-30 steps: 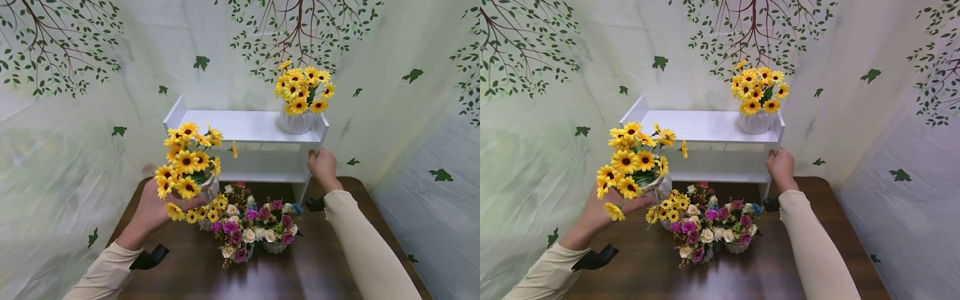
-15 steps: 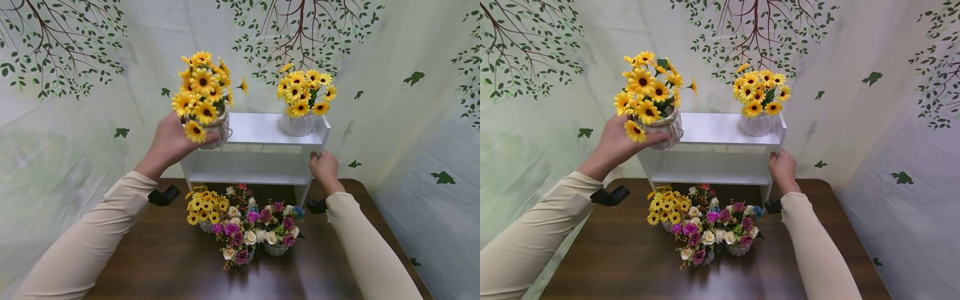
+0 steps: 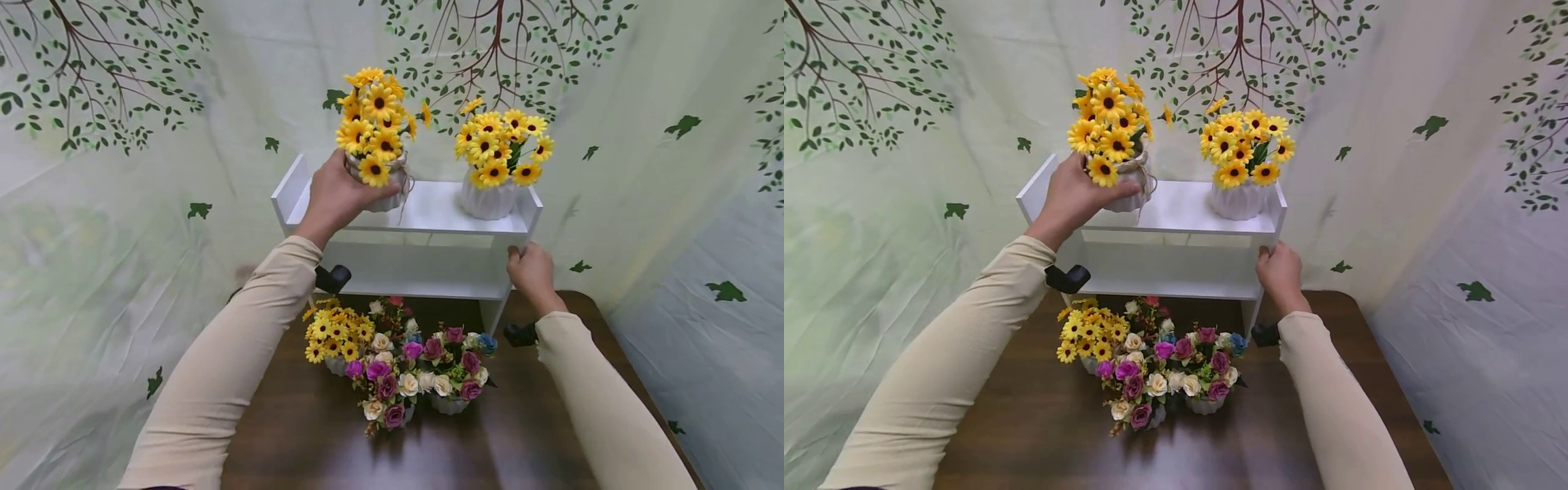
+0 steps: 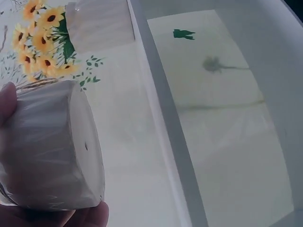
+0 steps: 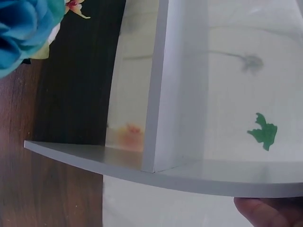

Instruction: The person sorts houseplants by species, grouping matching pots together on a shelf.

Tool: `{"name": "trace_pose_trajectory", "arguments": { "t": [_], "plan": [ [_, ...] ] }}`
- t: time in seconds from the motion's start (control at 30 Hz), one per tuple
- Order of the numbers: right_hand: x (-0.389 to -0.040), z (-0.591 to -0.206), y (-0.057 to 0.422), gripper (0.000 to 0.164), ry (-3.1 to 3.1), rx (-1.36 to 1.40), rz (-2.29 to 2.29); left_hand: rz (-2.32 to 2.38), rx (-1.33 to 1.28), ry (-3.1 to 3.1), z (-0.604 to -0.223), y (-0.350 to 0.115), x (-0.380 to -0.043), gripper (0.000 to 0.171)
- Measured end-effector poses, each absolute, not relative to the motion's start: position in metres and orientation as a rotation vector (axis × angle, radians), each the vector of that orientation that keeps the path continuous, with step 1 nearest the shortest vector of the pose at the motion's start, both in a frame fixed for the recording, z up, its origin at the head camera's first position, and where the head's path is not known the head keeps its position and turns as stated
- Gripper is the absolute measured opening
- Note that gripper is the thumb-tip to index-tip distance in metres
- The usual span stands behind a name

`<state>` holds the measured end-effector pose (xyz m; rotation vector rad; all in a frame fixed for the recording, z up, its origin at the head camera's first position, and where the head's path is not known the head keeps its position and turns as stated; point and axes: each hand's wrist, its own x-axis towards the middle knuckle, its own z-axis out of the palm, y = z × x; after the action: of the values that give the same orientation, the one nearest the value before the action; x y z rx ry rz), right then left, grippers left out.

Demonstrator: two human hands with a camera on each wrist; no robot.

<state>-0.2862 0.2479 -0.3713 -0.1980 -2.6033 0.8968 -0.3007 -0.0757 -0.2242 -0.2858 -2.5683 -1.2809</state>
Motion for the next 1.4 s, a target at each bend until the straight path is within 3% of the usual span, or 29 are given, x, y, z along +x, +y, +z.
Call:
{"name": "trace_pose_trajectory", "arguments": {
  "t": [0.57, 1.4],
  "plan": [
    [-0.289, -0.373, 0.248, 0.034, -2.59, -0.201, 0.856, -1.559, -0.192, -2.503, -0.244, -0.021, -0.344, 0.095],
    [-0.289, -0.378, 0.247, 0.034, -2.534, -0.173, 0.838, -1.637, -0.117, -2.377, -0.268, 0.008, -0.349, 0.082]
  ]
}}
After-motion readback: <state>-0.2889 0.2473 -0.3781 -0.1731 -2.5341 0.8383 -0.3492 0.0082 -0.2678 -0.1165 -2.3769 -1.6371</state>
